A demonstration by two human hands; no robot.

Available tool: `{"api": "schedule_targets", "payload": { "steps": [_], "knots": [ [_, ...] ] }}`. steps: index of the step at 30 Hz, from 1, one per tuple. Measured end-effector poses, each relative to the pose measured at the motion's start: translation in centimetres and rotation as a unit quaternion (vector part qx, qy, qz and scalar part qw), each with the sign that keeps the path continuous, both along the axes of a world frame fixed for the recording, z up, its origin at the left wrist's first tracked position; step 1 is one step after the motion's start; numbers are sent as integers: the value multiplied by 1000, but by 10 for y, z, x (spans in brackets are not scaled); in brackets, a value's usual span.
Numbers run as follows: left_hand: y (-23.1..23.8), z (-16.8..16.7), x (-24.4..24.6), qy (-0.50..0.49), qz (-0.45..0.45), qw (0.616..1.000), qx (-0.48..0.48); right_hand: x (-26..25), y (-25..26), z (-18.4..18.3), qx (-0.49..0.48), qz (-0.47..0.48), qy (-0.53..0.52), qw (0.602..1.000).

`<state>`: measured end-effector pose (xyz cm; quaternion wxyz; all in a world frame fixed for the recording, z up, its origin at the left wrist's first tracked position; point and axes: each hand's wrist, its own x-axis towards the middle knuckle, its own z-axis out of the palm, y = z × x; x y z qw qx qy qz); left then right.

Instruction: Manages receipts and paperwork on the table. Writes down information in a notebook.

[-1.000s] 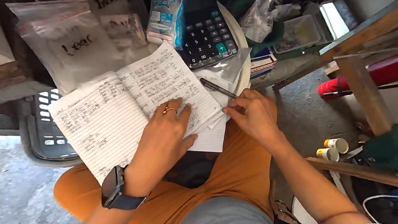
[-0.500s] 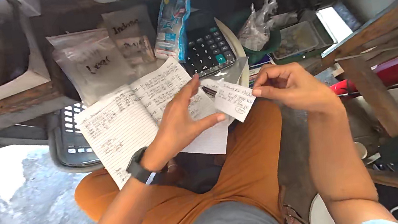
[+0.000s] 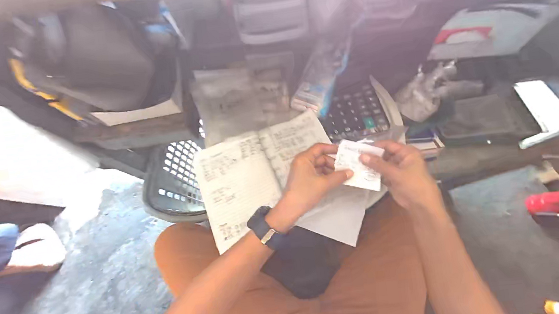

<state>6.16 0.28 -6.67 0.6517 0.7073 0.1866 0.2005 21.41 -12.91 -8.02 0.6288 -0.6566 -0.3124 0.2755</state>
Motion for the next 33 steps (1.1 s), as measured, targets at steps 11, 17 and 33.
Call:
{"api": "schedule_targets", "payload": {
  "steps": [11,17,33],
  "knots": [
    [231,51,87,328,138,832,427,-50,-46,-28,113,-66,-64,989],
    [204,35,103,383,70,837,385,-40,-87,-24,84,-85,-9,993],
    [210,70,122,358,132,805,455,35,-66,-17,101,-178,-58,977]
  ]
}}
